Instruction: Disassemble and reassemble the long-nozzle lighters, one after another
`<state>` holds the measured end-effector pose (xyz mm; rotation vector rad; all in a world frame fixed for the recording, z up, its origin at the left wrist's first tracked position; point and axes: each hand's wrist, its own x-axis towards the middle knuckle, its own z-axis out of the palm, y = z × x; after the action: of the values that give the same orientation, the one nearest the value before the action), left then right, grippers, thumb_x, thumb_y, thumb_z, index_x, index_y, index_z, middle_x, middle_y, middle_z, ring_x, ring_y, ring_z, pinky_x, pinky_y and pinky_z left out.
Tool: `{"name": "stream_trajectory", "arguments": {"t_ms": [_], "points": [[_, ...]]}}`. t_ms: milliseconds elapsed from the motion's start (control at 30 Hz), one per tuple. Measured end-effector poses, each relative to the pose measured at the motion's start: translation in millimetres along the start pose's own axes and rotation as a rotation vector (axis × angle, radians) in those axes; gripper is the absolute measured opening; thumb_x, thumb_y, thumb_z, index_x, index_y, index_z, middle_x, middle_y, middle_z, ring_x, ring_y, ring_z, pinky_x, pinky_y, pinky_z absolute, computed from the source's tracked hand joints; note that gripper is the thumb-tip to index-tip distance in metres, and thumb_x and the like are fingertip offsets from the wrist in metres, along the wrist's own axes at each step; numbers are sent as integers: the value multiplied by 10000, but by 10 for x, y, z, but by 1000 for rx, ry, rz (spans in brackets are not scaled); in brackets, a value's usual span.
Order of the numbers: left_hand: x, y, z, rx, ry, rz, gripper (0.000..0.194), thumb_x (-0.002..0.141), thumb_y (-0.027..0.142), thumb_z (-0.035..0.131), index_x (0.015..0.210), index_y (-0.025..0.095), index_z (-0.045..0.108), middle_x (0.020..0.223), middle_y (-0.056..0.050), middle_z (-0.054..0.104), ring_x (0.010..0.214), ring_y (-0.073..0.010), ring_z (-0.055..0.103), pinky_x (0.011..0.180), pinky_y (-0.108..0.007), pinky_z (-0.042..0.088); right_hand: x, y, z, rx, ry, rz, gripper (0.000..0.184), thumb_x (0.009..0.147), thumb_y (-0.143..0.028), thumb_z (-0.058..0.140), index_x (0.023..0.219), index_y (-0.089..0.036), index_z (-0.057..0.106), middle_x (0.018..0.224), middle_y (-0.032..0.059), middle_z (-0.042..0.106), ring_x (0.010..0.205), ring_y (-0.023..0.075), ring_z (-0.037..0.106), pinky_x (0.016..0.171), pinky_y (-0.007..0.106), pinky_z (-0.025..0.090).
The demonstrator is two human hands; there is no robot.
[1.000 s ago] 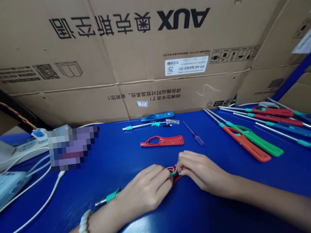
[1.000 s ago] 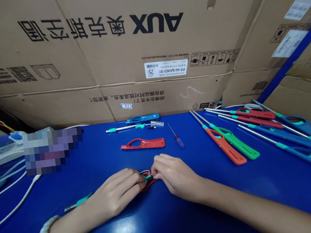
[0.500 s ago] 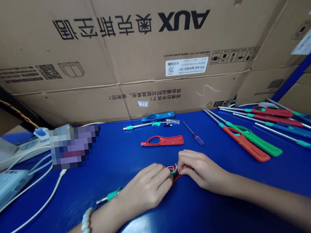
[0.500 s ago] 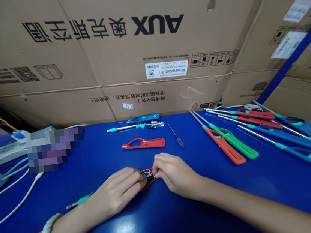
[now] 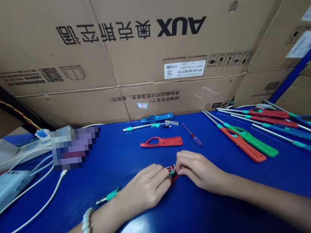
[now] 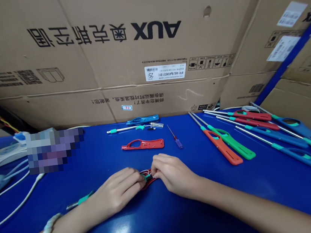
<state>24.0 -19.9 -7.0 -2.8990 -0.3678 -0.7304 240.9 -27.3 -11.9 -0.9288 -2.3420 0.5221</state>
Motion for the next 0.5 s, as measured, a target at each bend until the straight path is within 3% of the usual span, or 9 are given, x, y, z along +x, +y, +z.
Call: {"name": "stream_trajectory", "arguments": {"t_ms": [300,500], "points": [[-2,-40,-36,-92,-51,-55,346,1015,163,303,832,101,591,785,-65,600,697,-147,500,627,-263,444,6,-39,-57,-22,-36,53,150,890,-69,470,795,-176,517,778,23,557,729,157,506,671,261,404],[-48,-123,-48,-411,-42,-206,213,973,111,403,984,136,615,967,-74,611,876,-161,560,772,-284,481,9,-118,-43,-36,-18,153,151,854,-45,513,776,-171,543,733,4,541,658,136,488,612,239,384]]}}
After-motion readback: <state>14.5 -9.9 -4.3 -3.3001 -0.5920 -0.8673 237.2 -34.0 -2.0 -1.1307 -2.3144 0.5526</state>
